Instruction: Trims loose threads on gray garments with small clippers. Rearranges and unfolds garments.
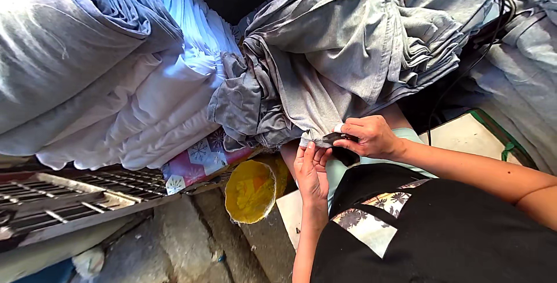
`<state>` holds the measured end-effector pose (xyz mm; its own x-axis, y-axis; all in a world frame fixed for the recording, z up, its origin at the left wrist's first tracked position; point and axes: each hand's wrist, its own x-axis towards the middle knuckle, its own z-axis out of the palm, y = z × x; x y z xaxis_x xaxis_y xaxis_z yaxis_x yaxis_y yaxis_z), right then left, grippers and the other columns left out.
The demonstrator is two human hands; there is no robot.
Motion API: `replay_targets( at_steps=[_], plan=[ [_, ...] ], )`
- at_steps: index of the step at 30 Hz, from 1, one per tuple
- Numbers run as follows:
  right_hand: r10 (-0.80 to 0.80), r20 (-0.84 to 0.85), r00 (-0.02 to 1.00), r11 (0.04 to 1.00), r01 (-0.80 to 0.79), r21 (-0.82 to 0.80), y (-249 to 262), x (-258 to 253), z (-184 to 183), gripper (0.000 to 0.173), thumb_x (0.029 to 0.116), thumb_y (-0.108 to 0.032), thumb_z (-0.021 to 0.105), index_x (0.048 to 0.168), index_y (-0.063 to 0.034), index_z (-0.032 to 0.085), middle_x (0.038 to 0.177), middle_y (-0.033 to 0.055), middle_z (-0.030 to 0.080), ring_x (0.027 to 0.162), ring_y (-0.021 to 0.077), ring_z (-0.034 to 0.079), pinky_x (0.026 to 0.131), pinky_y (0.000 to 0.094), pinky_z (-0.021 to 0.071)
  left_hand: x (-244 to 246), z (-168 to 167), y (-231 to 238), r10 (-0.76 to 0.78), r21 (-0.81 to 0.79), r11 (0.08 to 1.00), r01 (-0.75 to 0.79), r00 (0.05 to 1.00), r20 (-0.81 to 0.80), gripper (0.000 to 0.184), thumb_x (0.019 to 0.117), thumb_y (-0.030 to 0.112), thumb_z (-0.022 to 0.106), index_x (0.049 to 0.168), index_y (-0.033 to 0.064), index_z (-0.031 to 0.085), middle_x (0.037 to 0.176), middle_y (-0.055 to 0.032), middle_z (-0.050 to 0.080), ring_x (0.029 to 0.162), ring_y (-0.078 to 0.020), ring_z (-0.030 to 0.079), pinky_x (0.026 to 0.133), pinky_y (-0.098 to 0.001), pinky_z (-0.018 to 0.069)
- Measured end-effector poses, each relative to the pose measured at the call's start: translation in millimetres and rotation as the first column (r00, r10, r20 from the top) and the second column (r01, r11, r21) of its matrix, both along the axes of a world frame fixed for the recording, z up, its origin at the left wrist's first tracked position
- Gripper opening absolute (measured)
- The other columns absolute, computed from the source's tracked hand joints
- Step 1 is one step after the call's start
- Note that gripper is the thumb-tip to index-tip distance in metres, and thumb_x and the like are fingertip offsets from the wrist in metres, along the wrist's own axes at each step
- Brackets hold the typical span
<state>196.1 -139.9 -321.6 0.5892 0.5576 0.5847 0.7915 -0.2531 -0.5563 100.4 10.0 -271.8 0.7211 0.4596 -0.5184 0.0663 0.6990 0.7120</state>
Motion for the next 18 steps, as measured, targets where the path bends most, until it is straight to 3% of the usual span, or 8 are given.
replay_targets(
  at_steps=[15, 18],
  plan=[
    [-0.05, -0.091, 0.995, 0.999, 0.05, 0.001, 5.4, -7.7, 4.2, 0.03, 0.0956, -0.031, 0.066, 0.082, -0.0061, 0.074, 0.065, 0.0027, 0.061, 0.054, 0.0142, 0.058, 0.045, 0.0315, 0.0421, -0.3, -5.6, -9.9, 0.013, 0.089, 0.996, -0.014, 1.0, 0.019, 0.02, 0.1069, 0.0, 0.04, 0.108, -0.0003, 0.059, 0.085, -0.0093, 0.073, 0.074, -0.0167, 0.074, 0.076, -0.0309, 0.0638],
    [-0.012, -0.02, 1.0, 1.0, 0.012, 0.006, 3.6, -10.3, 0.8, 0.033, 0.0984, -0.031, 0.064, 0.079, -0.0062, 0.073, 0.062, 0.0028, 0.059, 0.053, 0.0147, 0.056, 0.045, 0.0314, 0.041, -0.8, -7.3, -8.5, 0.011, 0.081, 0.997, -0.012, 1.0, 0.017, 0.02, 0.1076, 0.002, 0.039, 0.11, 0.0001, 0.059, 0.086, -0.0094, 0.073, 0.075, -0.0169, 0.075, 0.076, -0.0309, 0.0637]
  ],
)
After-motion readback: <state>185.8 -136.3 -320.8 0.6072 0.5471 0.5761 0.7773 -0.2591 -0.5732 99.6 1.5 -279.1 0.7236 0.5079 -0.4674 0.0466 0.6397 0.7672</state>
